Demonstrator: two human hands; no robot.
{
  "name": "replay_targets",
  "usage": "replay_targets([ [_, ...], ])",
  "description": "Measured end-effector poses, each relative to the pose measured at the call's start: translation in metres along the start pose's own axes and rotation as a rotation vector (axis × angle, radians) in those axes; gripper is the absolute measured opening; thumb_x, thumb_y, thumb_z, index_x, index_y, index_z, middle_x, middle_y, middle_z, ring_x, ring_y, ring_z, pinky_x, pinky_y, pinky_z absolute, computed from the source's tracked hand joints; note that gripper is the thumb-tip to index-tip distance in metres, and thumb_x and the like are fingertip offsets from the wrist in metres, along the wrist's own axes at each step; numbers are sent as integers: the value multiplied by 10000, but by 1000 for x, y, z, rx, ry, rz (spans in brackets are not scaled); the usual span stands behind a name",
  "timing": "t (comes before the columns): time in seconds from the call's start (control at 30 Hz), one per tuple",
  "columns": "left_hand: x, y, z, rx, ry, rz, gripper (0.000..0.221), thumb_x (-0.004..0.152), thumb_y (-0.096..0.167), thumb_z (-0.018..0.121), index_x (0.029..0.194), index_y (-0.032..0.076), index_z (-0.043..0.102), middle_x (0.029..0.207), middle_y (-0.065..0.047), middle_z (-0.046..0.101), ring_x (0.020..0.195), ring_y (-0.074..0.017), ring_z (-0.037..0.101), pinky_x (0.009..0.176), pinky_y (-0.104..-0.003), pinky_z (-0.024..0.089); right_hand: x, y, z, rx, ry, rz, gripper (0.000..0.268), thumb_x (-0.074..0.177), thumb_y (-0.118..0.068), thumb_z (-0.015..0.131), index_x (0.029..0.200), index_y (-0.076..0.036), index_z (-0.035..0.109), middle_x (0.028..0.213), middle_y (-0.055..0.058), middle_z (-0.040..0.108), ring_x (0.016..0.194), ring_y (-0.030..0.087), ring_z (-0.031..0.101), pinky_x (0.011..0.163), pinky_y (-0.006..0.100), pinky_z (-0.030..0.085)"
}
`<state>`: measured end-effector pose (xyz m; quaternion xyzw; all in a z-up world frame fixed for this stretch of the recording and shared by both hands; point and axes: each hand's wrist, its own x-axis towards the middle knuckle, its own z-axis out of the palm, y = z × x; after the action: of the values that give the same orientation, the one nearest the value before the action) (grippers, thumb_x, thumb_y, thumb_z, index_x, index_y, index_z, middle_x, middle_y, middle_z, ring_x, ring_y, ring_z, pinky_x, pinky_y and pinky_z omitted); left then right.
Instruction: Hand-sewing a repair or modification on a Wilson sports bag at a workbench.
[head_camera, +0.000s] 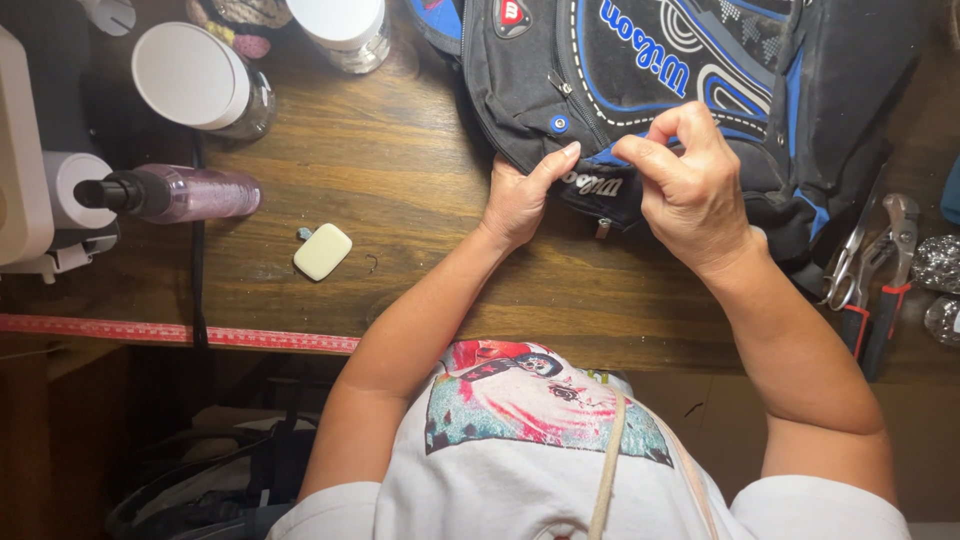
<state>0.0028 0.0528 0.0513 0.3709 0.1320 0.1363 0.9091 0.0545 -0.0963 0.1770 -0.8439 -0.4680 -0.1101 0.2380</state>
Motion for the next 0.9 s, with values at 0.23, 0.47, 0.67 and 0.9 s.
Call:
replay_targets([
  [0.23,1,-1,-1,-11,-14,-7,227,883,107,785,1101,89,723,1065,-16,744,970,-125,677,944,-325,578,2,0,-1,-35,-31,10,239,981,202,651,1065,0,749,969,129,499,856,286,538,732,387,500],
  [0.47,8,14,4,-52,-29,-37,127,860,63,821,985,57,803,881,-91,787,828,-121,727,770,-327,625,-11,17,14,-67,24,34,200,1068,36,661,1003,-125,761,950,32,421,888,257,643,835,384,575],
  [0.67,9,12,0,-62,-35,-43,124,861,58,823,982,48,802,882,-104,788,829,-132,736,768,-334,629,-9,15,13,-58,13,38,216,1063,61,645,1003,-114,755,952,36,417,885,260,652,814,384,587],
  [0.9,6,-3,-6,-74,-44,-52,151,876,47,817,1025,37,794,932,-115,789,876,-137,729,816,-350,621,-6,13,9,-2,-14,61,200,1067,67,659,995,-96,751,952,36,412,890,255,663,841,392,588],
])
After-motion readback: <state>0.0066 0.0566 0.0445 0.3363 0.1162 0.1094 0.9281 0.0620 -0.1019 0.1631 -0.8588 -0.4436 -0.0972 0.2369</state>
